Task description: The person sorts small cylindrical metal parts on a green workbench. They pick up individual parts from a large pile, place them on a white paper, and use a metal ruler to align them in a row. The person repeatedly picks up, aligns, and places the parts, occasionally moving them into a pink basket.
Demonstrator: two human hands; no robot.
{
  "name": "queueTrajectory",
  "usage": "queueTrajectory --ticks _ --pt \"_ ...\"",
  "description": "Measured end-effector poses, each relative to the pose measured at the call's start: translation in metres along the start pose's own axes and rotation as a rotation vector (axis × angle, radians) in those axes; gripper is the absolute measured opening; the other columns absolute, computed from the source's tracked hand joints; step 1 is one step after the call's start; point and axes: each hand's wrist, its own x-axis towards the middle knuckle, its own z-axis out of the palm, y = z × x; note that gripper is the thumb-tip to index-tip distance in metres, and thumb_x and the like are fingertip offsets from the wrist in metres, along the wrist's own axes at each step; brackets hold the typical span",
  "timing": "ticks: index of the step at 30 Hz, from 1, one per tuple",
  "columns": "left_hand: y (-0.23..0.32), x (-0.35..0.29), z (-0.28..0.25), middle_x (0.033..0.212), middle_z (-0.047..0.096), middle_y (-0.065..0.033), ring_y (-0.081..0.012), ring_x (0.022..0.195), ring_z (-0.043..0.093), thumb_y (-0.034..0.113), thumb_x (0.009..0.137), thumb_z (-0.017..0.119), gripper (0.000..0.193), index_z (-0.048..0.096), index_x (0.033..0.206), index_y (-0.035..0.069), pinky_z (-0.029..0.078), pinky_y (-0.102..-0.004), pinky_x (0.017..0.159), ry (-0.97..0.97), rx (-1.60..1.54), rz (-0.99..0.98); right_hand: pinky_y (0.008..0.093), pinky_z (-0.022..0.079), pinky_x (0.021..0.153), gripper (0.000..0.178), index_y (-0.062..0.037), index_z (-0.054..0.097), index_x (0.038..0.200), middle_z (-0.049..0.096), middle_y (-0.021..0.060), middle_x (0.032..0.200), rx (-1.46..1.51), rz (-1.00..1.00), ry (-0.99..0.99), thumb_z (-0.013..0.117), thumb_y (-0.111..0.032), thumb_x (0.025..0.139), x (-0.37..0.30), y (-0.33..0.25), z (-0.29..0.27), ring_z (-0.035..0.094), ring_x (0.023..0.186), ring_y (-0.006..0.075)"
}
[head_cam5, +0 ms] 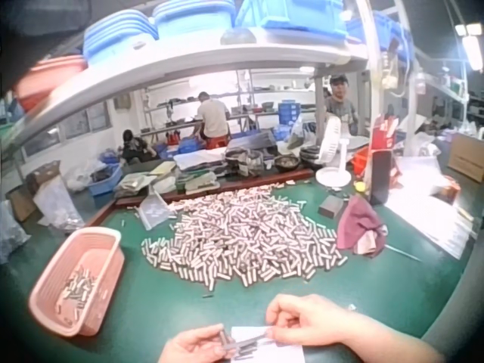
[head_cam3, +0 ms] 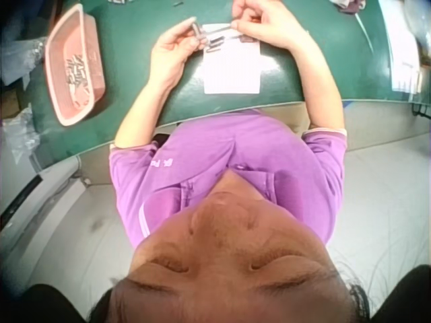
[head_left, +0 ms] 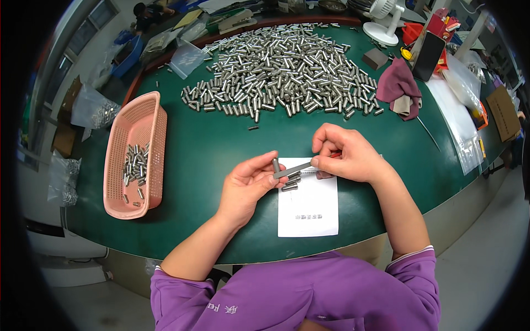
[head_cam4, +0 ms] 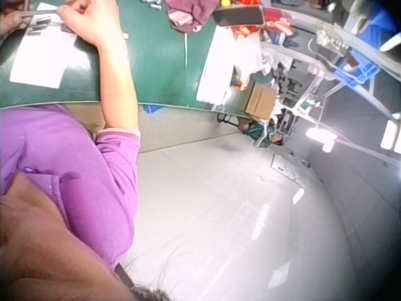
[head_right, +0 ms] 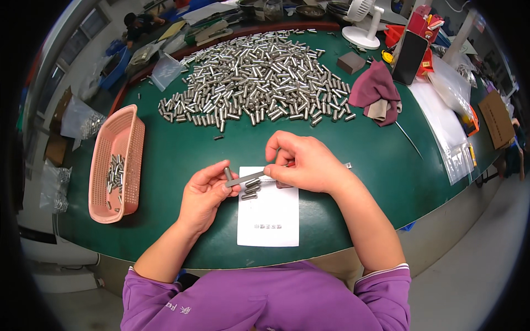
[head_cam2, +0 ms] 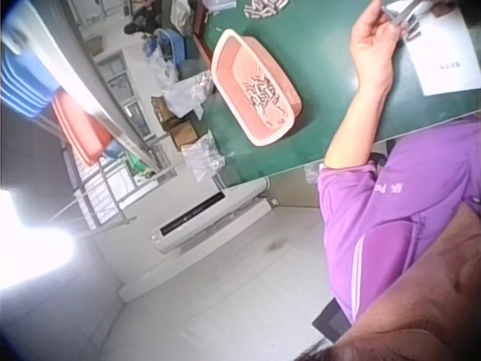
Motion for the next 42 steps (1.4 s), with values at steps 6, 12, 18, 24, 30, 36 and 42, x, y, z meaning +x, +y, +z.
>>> queueTrajectory --ticks 6,12,18,24,30,36,42 --pt "-0.002 -0.001 0.000 0.104 0.065 -0.0152 -0.0197 0.092 0.066 -0.006 0.086 0.062 0.038 0.057 0.123 0.000 0.055 -0.0310 0.086 -0.012 -0.002 0.022 0.0292 0.045 0.057 0.024 -0.0075 0.054 0.091 0.063 0.0028 0.063 -0.142 -0.077 -0.002 0.070 -0.021 0.078 0.002 -0.004 0.009 0.059 0.058 0.0146" --pt "0.001 -0.001 0.003 0.103 0.065 -0.0145 -0.0197 0.090 0.066 -0.006 0.085 0.062 0.038 0.058 0.123 0.001 0.055 -0.0305 0.085 0.014 0.039 -0.037 0.0224 0.042 0.054 0.022 -0.0051 0.053 0.090 0.060 -0.0005 0.062 -0.158 -0.129 0.002 0.070 -0.010 0.079 0.000 -0.008 0.008 0.053 0.058 0.0056" --pt "-0.002 0.000 -0.002 0.102 0.065 -0.0127 -0.0176 0.090 0.065 -0.006 0.086 0.061 0.040 0.057 0.125 0.003 0.055 -0.0300 0.083 -0.036 -0.012 0.022 0.0202 0.042 0.055 0.020 -0.0039 0.052 0.090 0.061 -0.0001 0.062 -0.042 0.019 -0.013 0.068 -0.006 0.078 -0.002 -0.004 -0.007 0.054 0.059 0.0038" --pt "0.003 0.000 -0.002 0.105 0.064 -0.0132 -0.0179 0.092 0.065 -0.007 0.087 0.059 0.043 0.053 0.128 0.003 0.054 -0.0303 0.084 -0.057 -0.041 0.018 0.0234 0.044 0.056 0.023 -0.0048 0.053 0.093 0.063 0.0012 0.061 -0.006 0.013 0.025 0.069 -0.012 0.079 -0.007 -0.007 -0.020 0.058 0.059 0.0055" --pt "0.005 -0.002 0.001 0.112 0.061 -0.0157 -0.0209 0.098 0.065 -0.008 0.087 0.057 0.044 0.052 0.130 0.002 0.053 -0.0319 0.090 -0.017 -0.011 -0.040 0.0235 0.044 0.057 0.022 -0.0055 0.054 0.093 0.065 0.0020 0.064 -0.080 -0.004 -0.006 0.070 -0.012 0.079 -0.004 -0.005 -0.013 0.059 0.060 0.0054" --pt "0.004 -0.001 0.003 0.108 0.063 -0.0160 -0.0208 0.095 0.066 -0.007 0.087 0.058 0.042 0.054 0.128 0.002 0.054 -0.0314 0.087 -0.036 0.001 -0.081 0.0283 0.045 0.056 0.023 -0.0076 0.054 0.092 0.064 0.0026 0.063 -0.182 -0.096 -0.028 0.070 -0.019 0.078 -0.001 -0.010 0.003 0.059 0.058 0.0143" --pt "0.003 -0.003 0.002 0.106 0.064 -0.0147 -0.0195 0.091 0.066 -0.004 0.087 0.062 0.040 0.057 0.126 0.002 0.055 -0.0302 0.085 -0.048 0.022 -0.056 0.0220 0.043 0.054 0.021 -0.0052 0.054 0.091 0.060 0.0001 0.061 -0.180 -0.058 -0.035 0.069 -0.009 0.078 -0.002 -0.005 -0.006 0.053 0.056 0.0057"
